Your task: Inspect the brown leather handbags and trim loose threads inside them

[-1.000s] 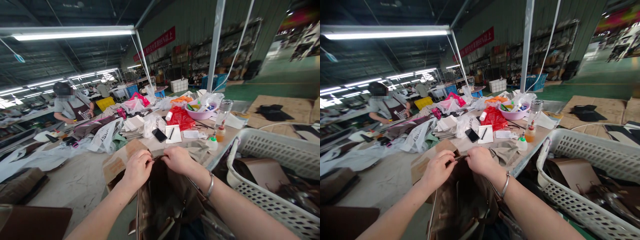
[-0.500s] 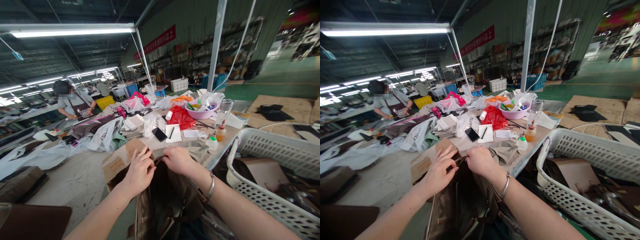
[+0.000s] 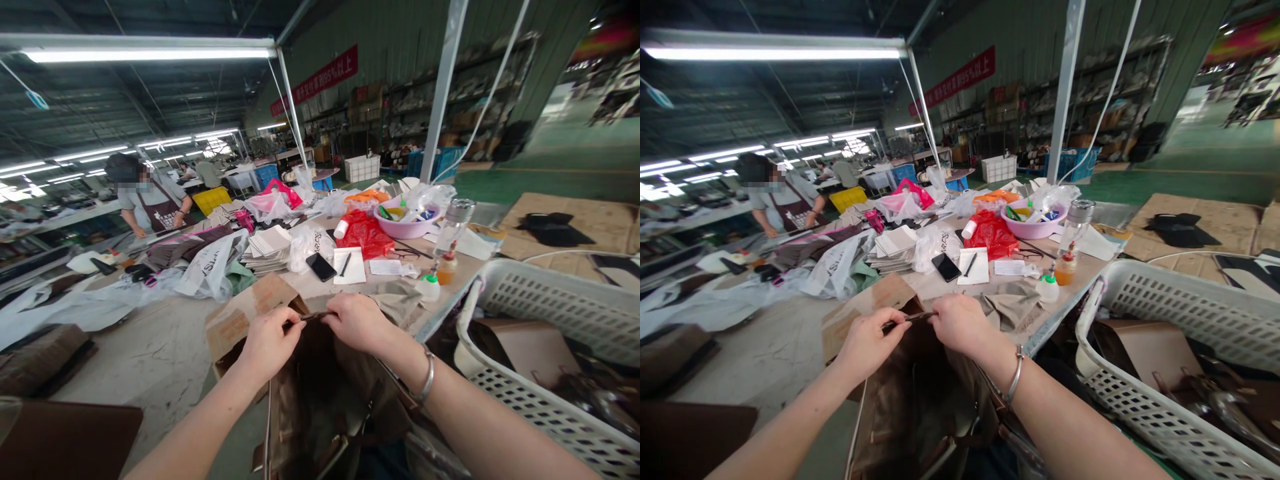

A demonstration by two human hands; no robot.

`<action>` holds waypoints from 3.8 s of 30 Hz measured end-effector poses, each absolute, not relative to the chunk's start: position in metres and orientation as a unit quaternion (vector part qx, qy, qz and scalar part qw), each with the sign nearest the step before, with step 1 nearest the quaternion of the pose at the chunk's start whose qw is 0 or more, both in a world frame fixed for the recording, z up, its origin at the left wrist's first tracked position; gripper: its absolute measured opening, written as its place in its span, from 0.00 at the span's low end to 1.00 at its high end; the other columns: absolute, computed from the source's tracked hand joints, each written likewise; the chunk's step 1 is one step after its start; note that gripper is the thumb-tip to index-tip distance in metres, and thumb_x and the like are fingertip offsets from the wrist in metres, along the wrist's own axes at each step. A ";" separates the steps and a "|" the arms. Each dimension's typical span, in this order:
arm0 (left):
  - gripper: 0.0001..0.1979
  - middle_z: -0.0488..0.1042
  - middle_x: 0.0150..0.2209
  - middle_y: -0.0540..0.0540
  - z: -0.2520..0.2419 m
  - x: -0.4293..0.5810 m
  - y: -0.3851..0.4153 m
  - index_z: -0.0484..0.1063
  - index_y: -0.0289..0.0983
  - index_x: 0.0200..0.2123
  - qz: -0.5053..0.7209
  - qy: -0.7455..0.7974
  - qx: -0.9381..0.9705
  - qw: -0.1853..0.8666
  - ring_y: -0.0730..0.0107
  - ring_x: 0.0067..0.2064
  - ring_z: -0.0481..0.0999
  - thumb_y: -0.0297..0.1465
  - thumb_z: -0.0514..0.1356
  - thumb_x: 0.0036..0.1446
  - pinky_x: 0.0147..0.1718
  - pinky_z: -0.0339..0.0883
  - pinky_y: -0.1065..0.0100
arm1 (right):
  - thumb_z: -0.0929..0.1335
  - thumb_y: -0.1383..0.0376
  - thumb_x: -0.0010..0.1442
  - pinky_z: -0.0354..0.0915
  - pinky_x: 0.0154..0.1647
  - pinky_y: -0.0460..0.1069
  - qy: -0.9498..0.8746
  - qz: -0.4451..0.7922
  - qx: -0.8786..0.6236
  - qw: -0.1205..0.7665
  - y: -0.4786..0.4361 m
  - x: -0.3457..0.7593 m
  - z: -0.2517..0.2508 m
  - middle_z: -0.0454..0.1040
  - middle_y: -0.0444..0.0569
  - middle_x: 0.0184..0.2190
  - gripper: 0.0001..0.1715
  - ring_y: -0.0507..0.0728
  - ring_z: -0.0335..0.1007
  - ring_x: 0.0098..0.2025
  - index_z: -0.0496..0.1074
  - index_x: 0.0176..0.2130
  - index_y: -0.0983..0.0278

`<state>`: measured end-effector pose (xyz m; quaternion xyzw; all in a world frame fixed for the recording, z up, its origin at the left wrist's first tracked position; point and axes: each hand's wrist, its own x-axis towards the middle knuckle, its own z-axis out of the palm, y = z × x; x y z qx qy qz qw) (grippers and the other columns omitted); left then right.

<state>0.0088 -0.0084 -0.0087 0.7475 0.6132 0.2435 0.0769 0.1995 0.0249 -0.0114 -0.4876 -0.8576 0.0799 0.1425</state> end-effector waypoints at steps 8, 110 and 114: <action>0.04 0.76 0.35 0.50 -0.011 0.008 -0.010 0.69 0.39 0.33 0.289 0.563 0.769 0.089 0.70 0.37 0.75 0.28 0.59 0.51 0.39 0.67 0.69 | 0.62 0.58 0.59 0.59 0.33 0.47 -0.854 0.080 -0.498 0.129 0.027 0.200 -0.009 0.77 0.48 0.32 0.15 0.56 0.71 0.36 0.74 0.31 0.61; 0.02 0.76 0.31 0.50 -0.017 0.002 0.006 0.69 0.38 0.27 0.313 0.587 0.724 0.182 0.68 0.35 0.75 0.29 0.58 0.51 0.37 0.66 0.67 | 0.63 0.59 0.61 0.55 0.32 0.46 -0.930 0.046 -0.356 0.083 0.054 0.183 0.005 0.76 0.46 0.32 0.14 0.54 0.69 0.35 0.76 0.33 0.60; 0.23 0.74 0.47 0.45 -0.014 -0.011 0.002 0.65 0.39 0.46 0.369 0.532 0.702 0.296 0.65 0.46 0.74 0.30 0.65 0.44 0.46 0.66 0.65 | 0.63 0.60 0.61 0.55 0.31 0.46 -0.938 0.051 -0.328 0.102 0.056 0.186 0.002 0.76 0.46 0.30 0.13 0.53 0.68 0.33 0.75 0.32 0.62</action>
